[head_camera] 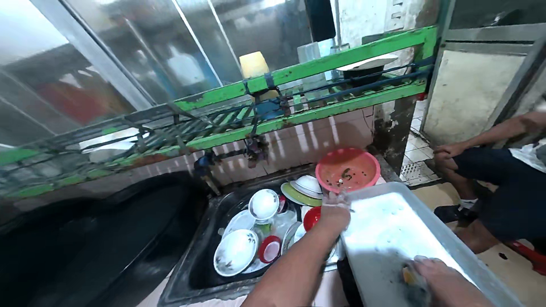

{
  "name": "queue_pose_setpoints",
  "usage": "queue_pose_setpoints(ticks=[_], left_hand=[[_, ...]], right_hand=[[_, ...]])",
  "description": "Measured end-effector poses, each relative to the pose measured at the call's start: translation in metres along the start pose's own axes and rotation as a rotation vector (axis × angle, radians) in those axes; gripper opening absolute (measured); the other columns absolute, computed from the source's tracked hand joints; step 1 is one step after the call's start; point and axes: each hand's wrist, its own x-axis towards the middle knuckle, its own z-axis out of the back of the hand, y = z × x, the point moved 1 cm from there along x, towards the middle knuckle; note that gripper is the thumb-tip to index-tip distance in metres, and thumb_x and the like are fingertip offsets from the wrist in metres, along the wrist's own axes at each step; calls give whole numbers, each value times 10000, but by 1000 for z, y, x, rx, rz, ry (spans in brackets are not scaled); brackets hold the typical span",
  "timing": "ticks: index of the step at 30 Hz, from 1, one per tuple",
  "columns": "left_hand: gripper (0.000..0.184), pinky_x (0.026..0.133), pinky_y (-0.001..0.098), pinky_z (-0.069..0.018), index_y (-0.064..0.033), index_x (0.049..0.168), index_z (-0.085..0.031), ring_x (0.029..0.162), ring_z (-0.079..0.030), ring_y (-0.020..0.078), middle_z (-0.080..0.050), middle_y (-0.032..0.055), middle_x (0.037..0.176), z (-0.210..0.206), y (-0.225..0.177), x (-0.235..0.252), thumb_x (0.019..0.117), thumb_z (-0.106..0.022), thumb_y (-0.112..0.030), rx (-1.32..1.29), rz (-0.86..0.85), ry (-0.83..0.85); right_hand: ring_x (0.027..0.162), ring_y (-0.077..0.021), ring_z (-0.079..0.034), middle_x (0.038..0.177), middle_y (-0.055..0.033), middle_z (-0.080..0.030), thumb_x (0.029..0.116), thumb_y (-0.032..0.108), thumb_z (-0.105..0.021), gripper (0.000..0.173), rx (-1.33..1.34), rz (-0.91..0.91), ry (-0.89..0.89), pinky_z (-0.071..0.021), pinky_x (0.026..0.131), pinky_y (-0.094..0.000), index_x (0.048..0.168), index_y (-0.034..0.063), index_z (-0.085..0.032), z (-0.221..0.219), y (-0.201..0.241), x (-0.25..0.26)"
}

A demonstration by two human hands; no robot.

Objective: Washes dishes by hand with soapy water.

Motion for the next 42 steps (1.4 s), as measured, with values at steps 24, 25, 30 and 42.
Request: queue_pose_setpoints(ticks=[24, 25, 30, 42], left_hand=[[953, 1249, 592, -175, -61, 1633, -215, 1575, -140, 352, -149, 191, 1701, -39, 73, -41, 956, -556, -639, -325, 173, 0], [954, 1248, 604, -153, -74, 1643, -176, 1581, -100, 357, -97, 187, 1710, -43, 68, -44, 962, -560, -622, -267, 179, 15], [528, 1274, 561, -87, -17, 1430, -570, 1555, -229, 348, -345, 202, 1632, -62, 56, -69, 1099, -370, -376, -120, 103, -34], [274, 806, 409, -575, 44, 1267, -570, 939, -665, 238, -658, 177, 1091, -28, 68, -95, 1048, -526, -114, -1755, 389, -299]], right_hand=[[1361, -542, -442, 1477, -265, -505, 873, 297, -776, 686, 70, -86, 44, -441, 977, -749, 1470, 66, -527, -8, -7, 8], [1359, -547, -446, 1476, -273, -506, 885, 307, -768, 676, 79, -68, 41, -441, 985, -751, 1469, 64, -530, -9, -10, 9], [1331, -509, -496, 1428, -257, -556, 924, 402, -702, 597, 102, -48, 20, -442, 1016, -707, 1410, 75, -585, -7, -10, 7], [1310, -428, -548, 1380, -298, -576, 950, 210, -694, 559, 591, -147, -196, -401, 1126, -594, 1426, -34, -530, 14, -8, 2]])
